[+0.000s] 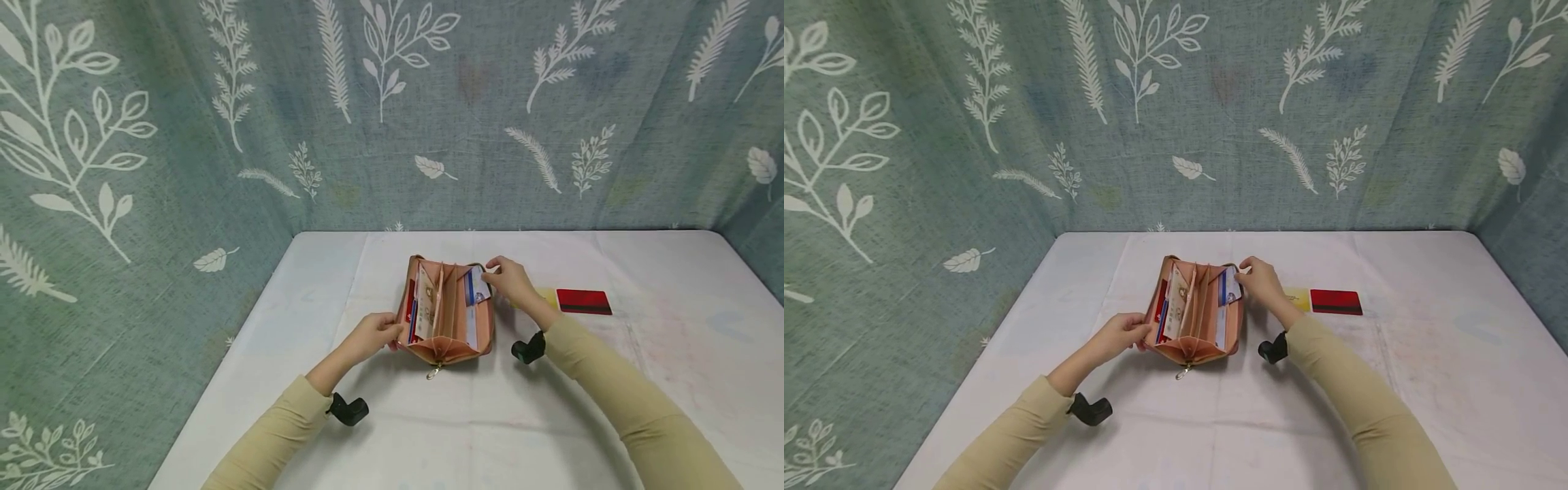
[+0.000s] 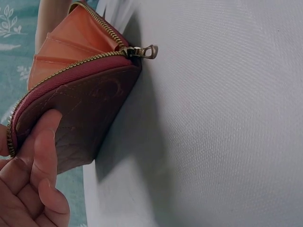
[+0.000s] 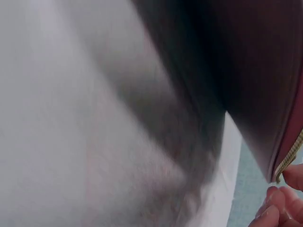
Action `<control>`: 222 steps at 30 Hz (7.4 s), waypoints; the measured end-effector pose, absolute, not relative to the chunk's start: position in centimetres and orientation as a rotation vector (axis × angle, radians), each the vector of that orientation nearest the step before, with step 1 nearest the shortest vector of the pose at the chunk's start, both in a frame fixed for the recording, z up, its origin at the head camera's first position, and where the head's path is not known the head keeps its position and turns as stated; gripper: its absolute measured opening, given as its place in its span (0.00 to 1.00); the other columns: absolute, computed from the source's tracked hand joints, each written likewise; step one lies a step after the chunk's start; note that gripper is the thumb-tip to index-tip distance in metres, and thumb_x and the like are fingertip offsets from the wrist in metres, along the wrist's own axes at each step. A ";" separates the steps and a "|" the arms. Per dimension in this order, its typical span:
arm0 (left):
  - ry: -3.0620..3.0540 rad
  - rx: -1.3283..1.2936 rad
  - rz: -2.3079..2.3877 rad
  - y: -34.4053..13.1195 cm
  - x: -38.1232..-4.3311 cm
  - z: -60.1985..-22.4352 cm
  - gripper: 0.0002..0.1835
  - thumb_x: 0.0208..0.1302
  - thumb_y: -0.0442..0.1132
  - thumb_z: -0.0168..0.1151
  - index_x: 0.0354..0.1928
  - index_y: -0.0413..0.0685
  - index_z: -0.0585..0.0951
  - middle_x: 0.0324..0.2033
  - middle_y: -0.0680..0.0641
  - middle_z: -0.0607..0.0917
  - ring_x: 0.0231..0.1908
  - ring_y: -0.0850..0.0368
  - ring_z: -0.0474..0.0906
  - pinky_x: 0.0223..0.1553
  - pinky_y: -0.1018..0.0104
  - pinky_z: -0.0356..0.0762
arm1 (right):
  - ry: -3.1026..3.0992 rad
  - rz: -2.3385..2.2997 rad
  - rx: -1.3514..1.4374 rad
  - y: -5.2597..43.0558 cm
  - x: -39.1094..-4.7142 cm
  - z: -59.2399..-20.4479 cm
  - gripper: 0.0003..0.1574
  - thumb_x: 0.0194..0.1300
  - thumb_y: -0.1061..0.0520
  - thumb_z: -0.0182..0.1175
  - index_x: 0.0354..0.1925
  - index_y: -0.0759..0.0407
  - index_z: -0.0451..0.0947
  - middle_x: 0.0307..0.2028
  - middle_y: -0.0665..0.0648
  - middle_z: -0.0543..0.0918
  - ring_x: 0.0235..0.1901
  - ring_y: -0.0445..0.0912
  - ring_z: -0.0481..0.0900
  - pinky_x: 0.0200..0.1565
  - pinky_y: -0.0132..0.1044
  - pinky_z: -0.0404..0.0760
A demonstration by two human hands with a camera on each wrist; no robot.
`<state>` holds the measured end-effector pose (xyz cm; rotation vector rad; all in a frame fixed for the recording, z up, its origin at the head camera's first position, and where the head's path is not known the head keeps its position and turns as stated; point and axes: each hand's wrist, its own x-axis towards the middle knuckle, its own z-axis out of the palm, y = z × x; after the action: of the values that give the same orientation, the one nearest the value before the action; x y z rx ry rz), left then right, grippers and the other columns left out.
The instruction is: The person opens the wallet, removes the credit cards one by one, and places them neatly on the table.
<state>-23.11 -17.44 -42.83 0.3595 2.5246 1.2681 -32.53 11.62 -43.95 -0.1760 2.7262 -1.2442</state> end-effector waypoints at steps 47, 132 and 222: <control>2.518 0.357 1.269 -17.4 -23.1 -42.5 0.11 0.66 0.37 0.50 0.37 0.38 0.79 0.21 0.47 0.82 0.22 0.62 0.76 0.28 0.68 0.69 | 2.205 -1.693 0.044 11.6 -35.7 -45.0 0.15 0.70 0.58 0.43 0.49 0.67 0.65 0.28 0.51 0.71 0.25 0.39 0.69 0.33 0.33 0.73; 2.516 0.373 1.294 -17.0 -23.2 -42.7 0.12 0.66 0.37 0.50 0.40 0.36 0.79 0.22 0.46 0.83 0.22 0.62 0.75 0.30 0.60 0.72 | 1.947 -1.944 0.056 15.2 -29.3 -43.5 0.30 0.74 0.56 0.34 0.63 0.72 0.39 0.49 0.70 0.66 0.26 0.41 0.83 0.34 0.36 0.81; 2.509 0.380 1.296 -17.2 -23.3 -43.0 0.13 0.67 0.39 0.49 0.41 0.34 0.78 0.23 0.45 0.82 0.23 0.62 0.76 0.32 0.59 0.73 | 2.393 -1.744 0.778 36.2 -26.0 -46.3 0.33 0.67 0.67 0.42 0.68 0.69 0.47 0.24 0.44 0.68 0.19 0.35 0.73 0.26 0.29 0.78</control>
<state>-23.28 -17.16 -43.05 0.3798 2.5087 1.2955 -25.95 36.24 -46.30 0.7775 2.3934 -1.7441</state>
